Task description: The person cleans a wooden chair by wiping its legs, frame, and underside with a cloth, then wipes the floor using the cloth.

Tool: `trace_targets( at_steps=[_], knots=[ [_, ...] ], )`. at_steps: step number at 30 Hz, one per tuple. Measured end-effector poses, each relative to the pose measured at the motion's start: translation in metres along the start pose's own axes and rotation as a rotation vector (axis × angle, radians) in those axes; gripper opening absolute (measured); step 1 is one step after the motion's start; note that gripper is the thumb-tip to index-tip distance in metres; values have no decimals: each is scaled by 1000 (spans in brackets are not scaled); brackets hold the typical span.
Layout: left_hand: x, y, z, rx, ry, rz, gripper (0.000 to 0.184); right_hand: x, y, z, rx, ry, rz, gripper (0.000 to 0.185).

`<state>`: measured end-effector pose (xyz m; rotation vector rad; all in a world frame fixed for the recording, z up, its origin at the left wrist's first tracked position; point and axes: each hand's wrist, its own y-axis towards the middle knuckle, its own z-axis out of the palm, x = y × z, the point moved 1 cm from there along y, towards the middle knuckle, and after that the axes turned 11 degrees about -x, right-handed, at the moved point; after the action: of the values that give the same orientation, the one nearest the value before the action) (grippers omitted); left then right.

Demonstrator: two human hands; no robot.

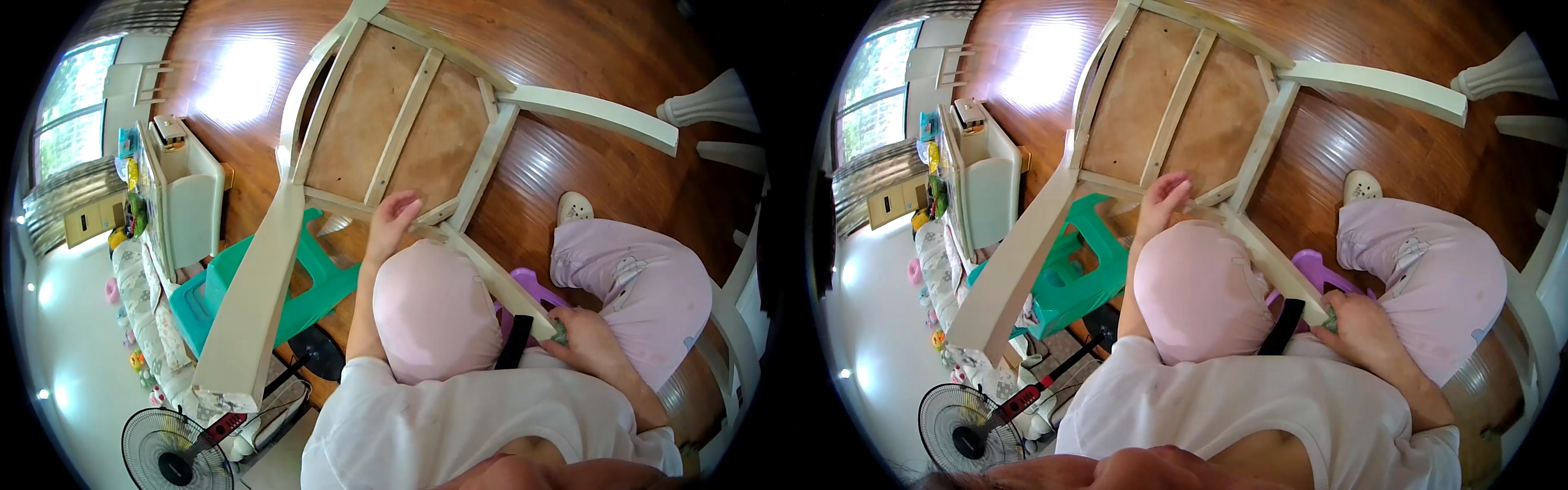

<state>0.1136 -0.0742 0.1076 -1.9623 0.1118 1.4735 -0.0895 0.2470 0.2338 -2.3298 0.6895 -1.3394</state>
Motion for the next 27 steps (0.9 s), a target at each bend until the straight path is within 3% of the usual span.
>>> trace_targets(
  at_steps=[2,3,5,8,12,17,20,27],
  knots=[
    [-11,-22,-27,-156,-79,-179,35,1,0,1,-11,12,-8,38],
    [-10,-31,-39,-161,-74,-173,35,-1,0,2,-18,16,-17,37],
    [3,-40,-65,-495,-169,-182,42,-2,0,4,-27,23,-31,37],
    [15,-34,-86,-680,-230,5,54,-1,-1,3,-48,-5,-27,36],
    [40,8,-113,-484,-504,-11,66,1,-1,3,-64,15,-20,36],
    [21,25,-101,2,-821,30,67,-5,-1,6,-72,26,-9,40],
    [8,26,-94,-140,-593,101,61,-4,-1,5,-38,18,13,41],
    [5,30,-86,-291,-589,168,55,-8,-2,6,-54,38,-28,42]
  ],
)
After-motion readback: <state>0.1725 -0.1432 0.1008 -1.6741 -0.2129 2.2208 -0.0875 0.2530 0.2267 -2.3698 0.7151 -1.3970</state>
